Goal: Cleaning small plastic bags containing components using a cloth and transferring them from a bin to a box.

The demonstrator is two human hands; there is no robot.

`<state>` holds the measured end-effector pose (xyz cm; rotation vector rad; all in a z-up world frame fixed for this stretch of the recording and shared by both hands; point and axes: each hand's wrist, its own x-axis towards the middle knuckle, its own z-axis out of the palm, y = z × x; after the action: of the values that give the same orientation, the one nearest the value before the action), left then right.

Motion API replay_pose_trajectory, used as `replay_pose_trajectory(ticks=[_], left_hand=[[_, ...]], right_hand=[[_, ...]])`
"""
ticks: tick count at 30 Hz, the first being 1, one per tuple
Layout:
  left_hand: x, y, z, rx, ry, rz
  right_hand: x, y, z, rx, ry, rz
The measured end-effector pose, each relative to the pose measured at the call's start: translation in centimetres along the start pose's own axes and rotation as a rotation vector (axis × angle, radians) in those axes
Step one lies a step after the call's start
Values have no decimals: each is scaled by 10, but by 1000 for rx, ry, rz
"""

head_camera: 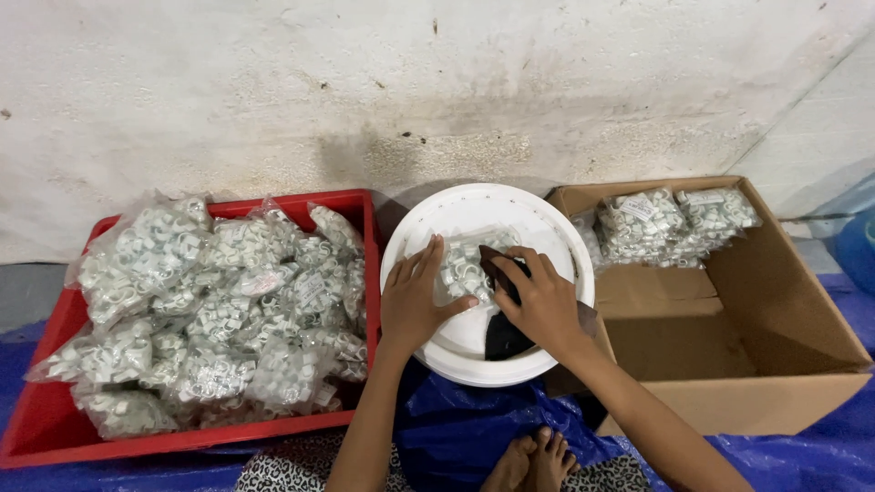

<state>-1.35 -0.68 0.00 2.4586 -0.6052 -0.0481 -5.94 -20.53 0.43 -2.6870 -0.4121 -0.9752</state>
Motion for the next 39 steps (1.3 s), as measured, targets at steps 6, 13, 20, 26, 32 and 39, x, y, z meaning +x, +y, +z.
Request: replay_pose_trajectory(ticks=[6,13,20,26,32,39], left_hand=[[-1,-5,4,-21,33,33],[0,-8,9,-5,43,31],[0,-8,9,1,41,29],[1,-7,12,58,15,19],[0,1,2,68,-24,-2],[0,9,-6,63,-71,-26]], right_hand=[[-4,4,1,-165,-17,131],[-10,4,2,-256,-16,82],[-3,17,-10,-313,-121,-126],[22,34,-16,-291,-280,-296],[54,36,-14,-220,-392,-387],[51,14,-13,-15,-343,-400]])
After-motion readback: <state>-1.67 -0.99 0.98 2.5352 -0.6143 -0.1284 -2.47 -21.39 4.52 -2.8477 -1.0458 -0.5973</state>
